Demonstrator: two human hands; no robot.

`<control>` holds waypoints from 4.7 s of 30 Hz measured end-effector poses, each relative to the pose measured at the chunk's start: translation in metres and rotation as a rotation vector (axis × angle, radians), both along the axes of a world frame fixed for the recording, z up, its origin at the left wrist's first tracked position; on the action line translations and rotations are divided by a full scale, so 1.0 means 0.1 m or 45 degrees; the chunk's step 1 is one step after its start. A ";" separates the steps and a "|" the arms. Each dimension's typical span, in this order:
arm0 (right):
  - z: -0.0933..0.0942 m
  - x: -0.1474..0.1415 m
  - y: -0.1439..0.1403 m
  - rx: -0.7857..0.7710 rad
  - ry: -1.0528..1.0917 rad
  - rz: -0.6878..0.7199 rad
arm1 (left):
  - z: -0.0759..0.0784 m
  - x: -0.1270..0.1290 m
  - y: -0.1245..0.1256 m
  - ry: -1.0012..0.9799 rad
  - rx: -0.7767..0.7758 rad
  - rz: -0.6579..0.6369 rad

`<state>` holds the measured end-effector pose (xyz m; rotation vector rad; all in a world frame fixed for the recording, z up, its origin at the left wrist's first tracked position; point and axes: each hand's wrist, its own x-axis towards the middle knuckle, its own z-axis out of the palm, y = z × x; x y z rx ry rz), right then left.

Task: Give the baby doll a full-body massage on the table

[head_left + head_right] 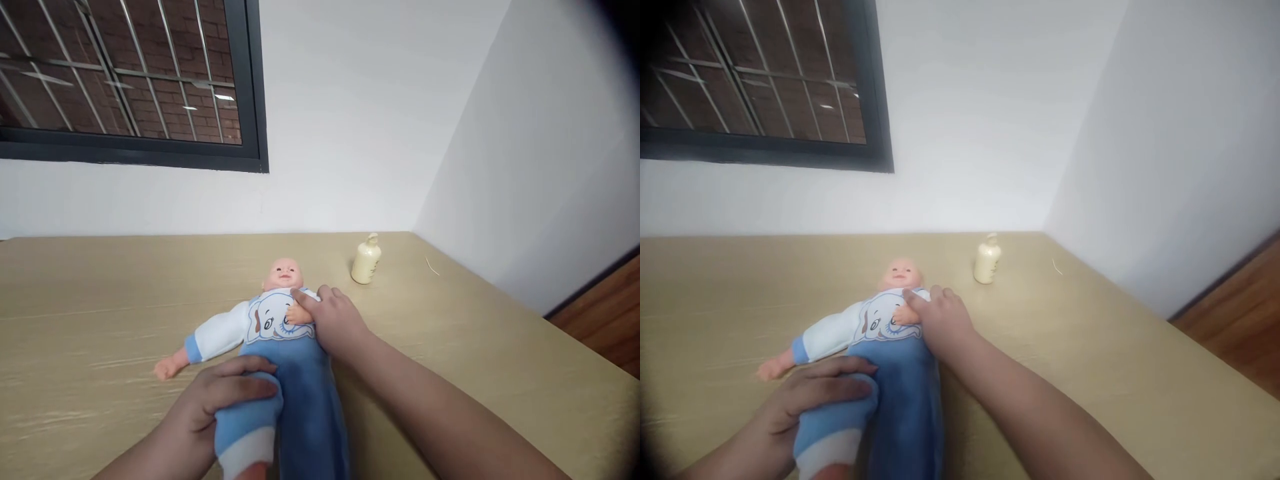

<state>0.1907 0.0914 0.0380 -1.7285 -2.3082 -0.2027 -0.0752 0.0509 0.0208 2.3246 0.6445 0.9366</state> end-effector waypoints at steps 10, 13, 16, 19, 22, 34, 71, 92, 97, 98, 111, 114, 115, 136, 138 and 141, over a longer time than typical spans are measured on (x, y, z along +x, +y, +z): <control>-0.05 0.05 -0.01 0.034 0.066 0.013 | 0.03 -0.03 -0.08 0.150 0.076 -0.085; -0.08 0.16 0.07 0.015 0.425 -0.014 | 0.12 -0.06 -0.15 0.196 0.048 -0.097; -0.18 0.33 0.23 -0.082 0.971 -0.050 | 0.22 -0.03 -0.23 0.257 0.053 -0.135; -0.30 0.53 0.40 -0.388 1.699 -0.081 | 0.26 0.03 -0.24 0.269 0.167 -0.249; -0.40 0.70 0.51 -0.662 1.956 -0.023 | 0.17 0.07 -0.21 0.276 0.227 -0.373; -0.51 0.81 0.55 -0.974 2.414 0.098 | -0.14 0.15 -0.27 0.471 0.406 -0.383; -0.24 0.16 0.16 -0.022 0.402 -0.078 | 0.03 -0.08 -0.18 0.145 -0.303 -0.166; -0.70 0.34 0.56 -0.372 2.246 -0.140 | 0.34 0.22 -0.39 0.493 -0.116 -0.377; -0.63 0.35 0.49 0.012 1.869 -0.199 | 0.11 0.06 -0.32 0.355 -0.077 -0.240; -0.60 0.34 0.46 0.115 1.688 -0.178 | 0.07 0.02 -0.30 0.302 -0.098 -0.211; -0.25 0.03 0.19 0.154 0.102 0.041 | 0.01 0.11 -0.07 -0.057 -0.134 0.044; -0.19 0.00 0.15 0.120 -0.035 0.044 | 0.01 0.13 -0.06 -0.057 -0.138 0.049; -0.18 0.00 0.14 0.113 -0.080 0.053 | 0.00 0.14 -0.06 -0.046 -0.134 0.047; -0.52 0.48 0.47 -0.395 1.841 -0.032 | 0.08 0.14 -0.42 0.155 0.080 -0.197; -0.57 0.53 0.53 -0.555 2.123 -0.034 | 0.10 0.16 -0.43 0.169 0.052 -0.228; -0.59 0.59 0.58 -0.685 2.231 -0.016 | 0.13 0.19 -0.44 0.221 0.022 -0.277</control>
